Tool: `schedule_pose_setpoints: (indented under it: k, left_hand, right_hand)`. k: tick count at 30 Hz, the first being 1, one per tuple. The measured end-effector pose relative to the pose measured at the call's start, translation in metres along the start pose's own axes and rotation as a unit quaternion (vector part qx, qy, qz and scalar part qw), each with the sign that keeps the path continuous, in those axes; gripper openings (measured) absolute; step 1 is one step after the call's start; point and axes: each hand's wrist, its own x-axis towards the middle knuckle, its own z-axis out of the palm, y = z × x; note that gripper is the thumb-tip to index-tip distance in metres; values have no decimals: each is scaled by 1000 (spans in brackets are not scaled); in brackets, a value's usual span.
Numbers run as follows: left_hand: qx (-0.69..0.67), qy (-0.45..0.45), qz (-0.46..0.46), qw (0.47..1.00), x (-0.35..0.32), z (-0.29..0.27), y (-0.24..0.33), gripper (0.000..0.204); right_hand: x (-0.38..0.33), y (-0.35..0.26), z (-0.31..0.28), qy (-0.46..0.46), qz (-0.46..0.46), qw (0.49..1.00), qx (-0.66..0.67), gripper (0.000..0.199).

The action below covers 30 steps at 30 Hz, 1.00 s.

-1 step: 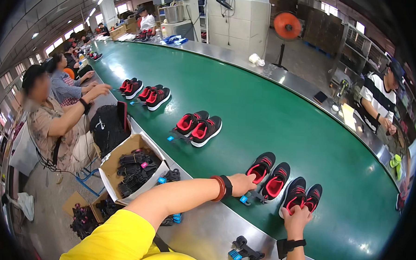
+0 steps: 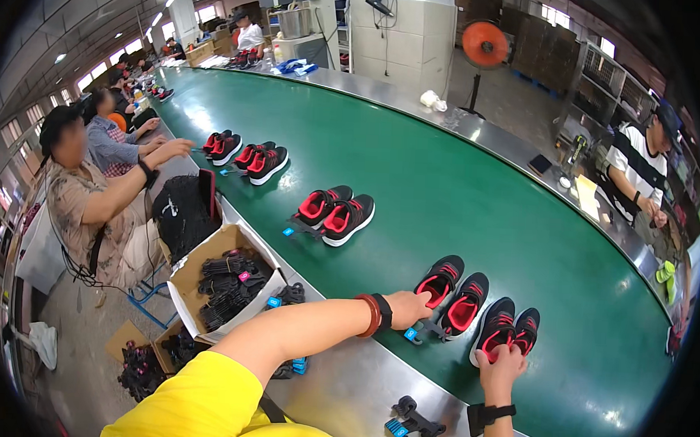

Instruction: The person attaches small tags to pairs of black and red sneakers on a green conveyor belt. They pick up tags from a nearby box, affix them to the shoes, and move the tagged pairs along the belt. Other workers are visible in the background performing similar tasks.

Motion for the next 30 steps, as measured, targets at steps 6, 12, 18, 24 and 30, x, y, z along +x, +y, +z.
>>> schedule_pose_setpoints:
  k: [6,12,18,24,30]
  left_hand:
    - [-46,75,124,988,-10,0,-5,57]
    - [44,298,65,951,-32,-38,28,28]
    - [-54,230,140,962,-9,-5,90,28]
    - [-77,199,114,970,41,27,106,34]
    - [-132,169,148,965,63,34,91,19]
  right_hand:
    - [-57,-5,-44,43,-103,989,97,39]
    - [-108,-22,-66,-94,-149,958,227,23]
    - [-122,-32,-57,-208,-182,947,164,34]
    - [-123,-20,-45,-225,-198,943,143,22]
    - [-116,-2,-40,-250,-163,929,219,15]
